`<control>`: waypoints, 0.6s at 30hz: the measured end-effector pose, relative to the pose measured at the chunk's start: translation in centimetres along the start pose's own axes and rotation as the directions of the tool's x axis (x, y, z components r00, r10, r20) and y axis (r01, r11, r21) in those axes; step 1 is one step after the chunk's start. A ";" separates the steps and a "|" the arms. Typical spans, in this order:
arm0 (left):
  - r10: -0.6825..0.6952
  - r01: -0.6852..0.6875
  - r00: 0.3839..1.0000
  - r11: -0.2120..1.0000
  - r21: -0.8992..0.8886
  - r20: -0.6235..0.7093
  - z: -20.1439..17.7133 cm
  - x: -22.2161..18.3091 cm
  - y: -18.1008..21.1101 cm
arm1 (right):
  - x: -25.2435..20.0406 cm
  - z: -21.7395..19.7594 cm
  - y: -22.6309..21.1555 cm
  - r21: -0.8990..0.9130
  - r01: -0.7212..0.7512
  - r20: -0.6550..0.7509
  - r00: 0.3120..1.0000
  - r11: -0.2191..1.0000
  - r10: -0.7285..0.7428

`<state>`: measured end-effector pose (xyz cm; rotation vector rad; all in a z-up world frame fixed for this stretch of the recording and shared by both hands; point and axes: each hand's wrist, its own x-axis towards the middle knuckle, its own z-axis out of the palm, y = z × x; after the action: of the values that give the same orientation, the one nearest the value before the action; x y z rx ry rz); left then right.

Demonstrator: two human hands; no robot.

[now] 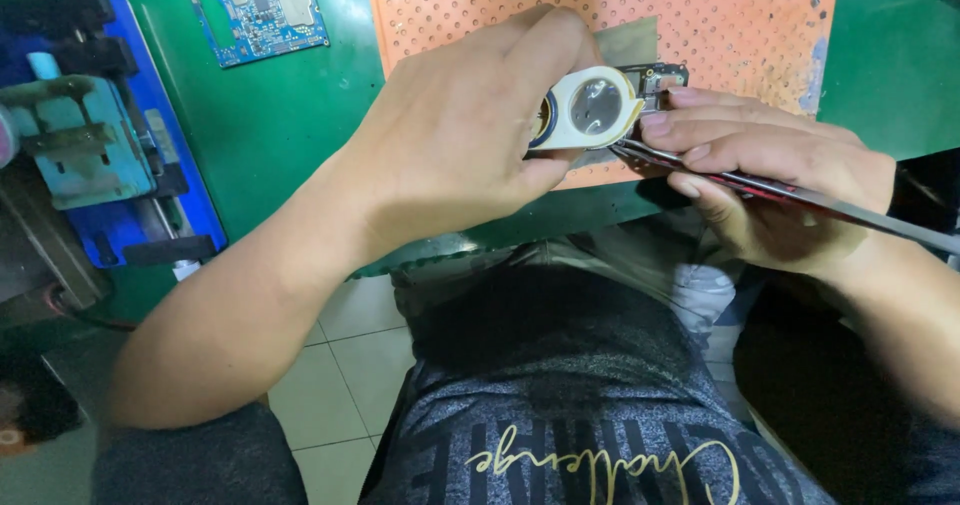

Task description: The person removes a battery from a mobile phone frame and then uses tweezers and a magnifying glass to inspect a small component on a circuit board.

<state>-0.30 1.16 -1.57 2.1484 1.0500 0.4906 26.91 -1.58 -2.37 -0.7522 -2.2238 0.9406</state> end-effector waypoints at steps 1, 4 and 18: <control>-0.002 0.002 1.000 1.000 -0.001 0.002 0.0 0.0 0.0 | -0.1 0.1 0.0 0.015 -0.001 -0.026 1.000 1.000 0.002; 0.002 -0.002 1.000 1.000 0.002 -0.002 0.0 0.0 -0.1 | -0.1 0.3 -0.1 0.027 -0.005 -0.052 0.999 1.000 0.007; -0.008 0.008 1.000 1.000 -0.005 0.006 -0.1 0.0 0.0 | -0.2 0.5 0.1 -0.009 0.046 -0.056 0.997 0.999 -0.046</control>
<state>-0.38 1.18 -1.51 2.1397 1.0523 0.4818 26.76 -1.88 -2.82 -0.7192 -2.1874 0.8782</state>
